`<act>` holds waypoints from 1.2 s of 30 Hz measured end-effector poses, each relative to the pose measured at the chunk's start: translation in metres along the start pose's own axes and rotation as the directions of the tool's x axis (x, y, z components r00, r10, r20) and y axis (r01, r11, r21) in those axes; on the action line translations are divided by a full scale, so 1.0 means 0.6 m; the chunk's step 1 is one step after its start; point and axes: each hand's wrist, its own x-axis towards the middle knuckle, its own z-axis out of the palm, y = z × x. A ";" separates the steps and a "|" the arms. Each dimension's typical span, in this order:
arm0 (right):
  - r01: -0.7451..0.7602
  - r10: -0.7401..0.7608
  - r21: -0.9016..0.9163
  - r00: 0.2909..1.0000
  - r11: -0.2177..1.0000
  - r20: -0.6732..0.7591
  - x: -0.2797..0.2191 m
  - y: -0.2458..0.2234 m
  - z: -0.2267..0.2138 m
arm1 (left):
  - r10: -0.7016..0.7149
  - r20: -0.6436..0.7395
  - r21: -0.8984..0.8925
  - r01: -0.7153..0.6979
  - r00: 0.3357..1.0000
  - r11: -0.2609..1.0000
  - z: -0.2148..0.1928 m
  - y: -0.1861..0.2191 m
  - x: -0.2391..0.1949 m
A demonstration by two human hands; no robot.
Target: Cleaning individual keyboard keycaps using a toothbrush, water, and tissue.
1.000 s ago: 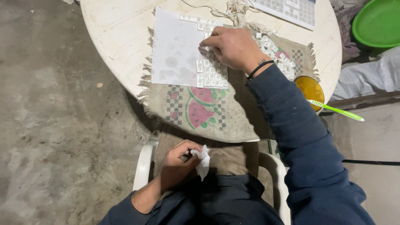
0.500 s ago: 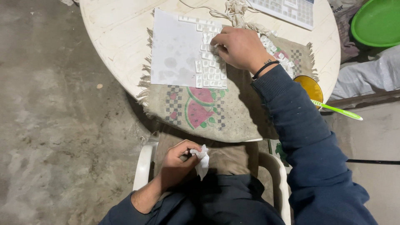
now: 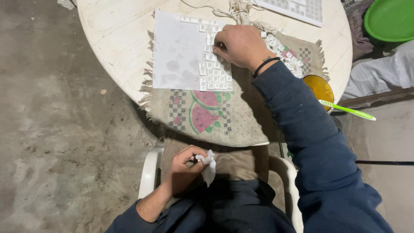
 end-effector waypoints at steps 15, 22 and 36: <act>-0.109 0.201 0.423 0.963 0.900 -0.180 -0.113 -0.029 -0.123 | 0.017 -0.046 -0.023 -0.018 0.999 1.000 -0.018 0.000 -0.011; -0.146 0.087 0.742 0.989 0.654 0.118 -0.354 -0.212 -0.114 | 0.148 -0.108 -0.177 -0.166 0.983 0.970 -0.004 0.063 -0.007; 0.106 0.584 0.836 0.762 -0.539 0.280 -0.489 -0.344 0.120 | 0.406 0.348 0.385 -0.524 0.845 0.760 0.042 0.265 0.076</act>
